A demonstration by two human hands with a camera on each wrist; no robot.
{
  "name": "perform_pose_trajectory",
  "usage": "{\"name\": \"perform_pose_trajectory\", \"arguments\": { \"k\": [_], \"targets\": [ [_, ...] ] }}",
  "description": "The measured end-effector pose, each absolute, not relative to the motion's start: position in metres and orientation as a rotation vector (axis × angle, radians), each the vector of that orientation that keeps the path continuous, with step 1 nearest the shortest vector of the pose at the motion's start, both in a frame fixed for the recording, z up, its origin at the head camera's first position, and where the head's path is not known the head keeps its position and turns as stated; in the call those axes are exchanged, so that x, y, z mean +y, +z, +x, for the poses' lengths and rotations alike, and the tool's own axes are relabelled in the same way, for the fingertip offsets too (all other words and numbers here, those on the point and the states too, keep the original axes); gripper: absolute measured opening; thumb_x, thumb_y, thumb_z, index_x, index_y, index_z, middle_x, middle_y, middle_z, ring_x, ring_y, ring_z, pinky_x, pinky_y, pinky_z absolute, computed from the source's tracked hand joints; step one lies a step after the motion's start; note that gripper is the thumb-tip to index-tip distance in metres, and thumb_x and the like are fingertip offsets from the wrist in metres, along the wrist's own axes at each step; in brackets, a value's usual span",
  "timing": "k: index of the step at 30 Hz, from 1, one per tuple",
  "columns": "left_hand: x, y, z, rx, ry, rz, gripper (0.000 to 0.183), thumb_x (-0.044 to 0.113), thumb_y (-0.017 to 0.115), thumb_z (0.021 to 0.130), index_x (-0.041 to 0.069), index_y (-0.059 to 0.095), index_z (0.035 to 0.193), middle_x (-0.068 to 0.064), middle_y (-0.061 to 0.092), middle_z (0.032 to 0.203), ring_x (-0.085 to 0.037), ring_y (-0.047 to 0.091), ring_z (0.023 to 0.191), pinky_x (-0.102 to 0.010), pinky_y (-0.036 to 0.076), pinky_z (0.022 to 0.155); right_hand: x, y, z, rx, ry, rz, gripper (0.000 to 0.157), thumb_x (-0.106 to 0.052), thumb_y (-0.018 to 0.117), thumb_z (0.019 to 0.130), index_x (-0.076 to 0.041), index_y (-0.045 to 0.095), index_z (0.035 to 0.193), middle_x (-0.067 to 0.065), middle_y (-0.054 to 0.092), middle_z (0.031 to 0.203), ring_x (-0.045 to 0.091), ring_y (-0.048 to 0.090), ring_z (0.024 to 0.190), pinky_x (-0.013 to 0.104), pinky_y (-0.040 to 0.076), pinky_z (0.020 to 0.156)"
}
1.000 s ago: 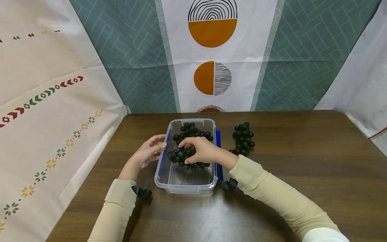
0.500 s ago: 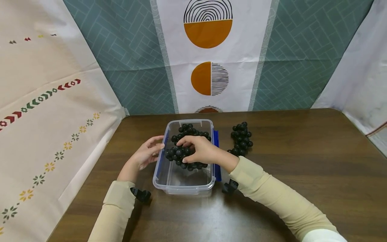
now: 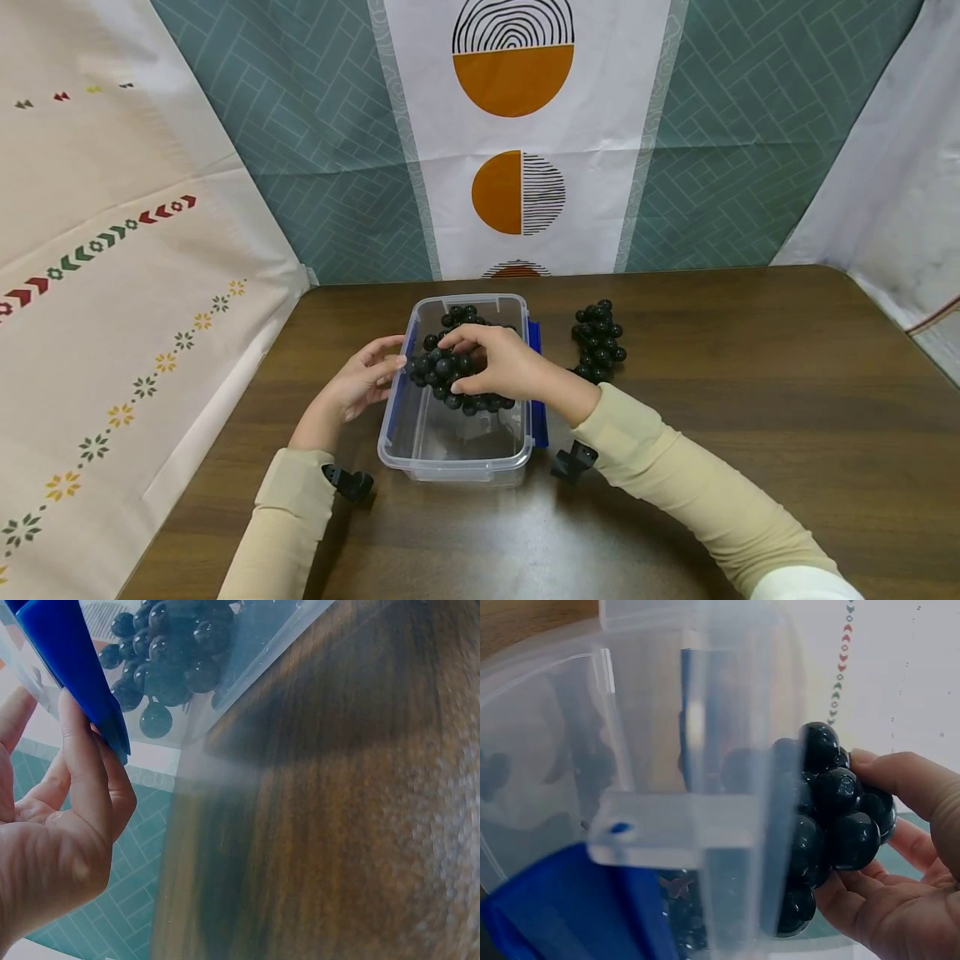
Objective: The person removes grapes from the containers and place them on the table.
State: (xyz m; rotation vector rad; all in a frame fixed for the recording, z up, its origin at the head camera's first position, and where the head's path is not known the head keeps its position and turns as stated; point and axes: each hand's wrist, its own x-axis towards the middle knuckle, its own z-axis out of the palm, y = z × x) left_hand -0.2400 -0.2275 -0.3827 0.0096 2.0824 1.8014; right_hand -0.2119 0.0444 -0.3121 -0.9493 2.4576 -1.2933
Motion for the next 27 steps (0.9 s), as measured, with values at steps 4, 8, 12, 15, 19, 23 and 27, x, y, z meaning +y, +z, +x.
{"name": "perform_pose_trajectory", "arguments": {
  "k": [4,8,12,15,19,23,27],
  "targets": [
    [-0.227,-0.383,-0.240,2.083,1.802,0.008,0.053,0.023,0.055,0.097,0.013,0.032,0.144,0.005,0.055,0.105,-0.008,0.057,0.089,-0.027,0.052,0.078,0.046,-0.308,-0.212,2.462,-1.332,-0.950,0.049,-0.009,0.077,0.079,-0.010,0.058,0.124,0.016,0.061,0.119,0.025,0.065,0.098,0.033,0.054,0.084],
    [-0.228,-0.382,-0.239,2.087,1.794,0.004,0.054,0.023,0.056,0.097,0.013,0.032,0.144,0.007,0.057,0.104,-0.008,0.057,0.088,-0.027,0.052,0.078,0.048,-0.302,-0.210,2.491,-1.333,-0.967,0.049,-0.011,0.077,0.079,-0.010,0.058,0.124,0.016,0.062,0.118,0.024,0.064,0.096,0.033,0.054,0.084],
    [-0.229,-0.381,-0.240,2.100,1.776,0.014,0.055,0.024,0.057,0.097,0.012,0.032,0.145,0.008,0.058,0.105,-0.009,0.057,0.091,-0.028,0.051,0.079,0.050,-0.295,-0.209,2.516,-1.322,-0.962,0.049,-0.012,0.078,0.079,-0.010,0.058,0.124,0.015,0.062,0.118,0.024,0.064,0.096,0.034,0.053,0.085],
    [-0.229,-0.379,-0.240,2.112,1.761,0.019,0.057,0.024,0.057,0.096,0.012,0.032,0.146,0.007,0.057,0.107,-0.010,0.057,0.093,-0.029,0.051,0.081,0.051,-0.291,-0.208,2.518,-1.325,-0.954,0.049,-0.012,0.077,0.079,-0.010,0.058,0.124,0.014,0.062,0.119,0.025,0.064,0.097,0.035,0.053,0.086],
    [-0.229,-0.377,-0.240,2.117,1.744,0.023,0.059,0.024,0.058,0.096,0.011,0.031,0.147,0.003,0.056,0.112,-0.011,0.058,0.098,-0.030,0.051,0.083,0.056,-0.288,-0.208,2.527,-1.334,-0.951,0.049,-0.011,0.077,0.079,-0.009,0.058,0.125,0.014,0.061,0.121,0.026,0.063,0.103,0.036,0.052,0.087],
    [-0.228,-0.375,-0.240,2.118,1.735,0.026,0.060,0.025,0.059,0.095,0.012,0.031,0.147,-0.001,0.055,0.119,-0.012,0.057,0.102,-0.029,0.052,0.083,0.061,-0.284,-0.207,2.549,-1.344,-0.936,0.050,-0.011,0.077,0.079,-0.009,0.057,0.125,0.011,0.060,0.124,0.026,0.060,0.110,0.038,0.051,0.089],
    [-0.228,-0.374,-0.240,2.131,1.723,0.013,0.060,0.024,0.059,0.095,0.012,0.031,0.147,-0.002,0.053,0.119,-0.012,0.057,0.102,-0.028,0.052,0.082,0.065,-0.281,-0.205,2.551,-1.351,-0.913,0.051,-0.011,0.077,0.079,-0.011,0.057,0.126,0.009,0.057,0.128,0.025,0.057,0.114,0.039,0.050,0.090]
  ]
}}
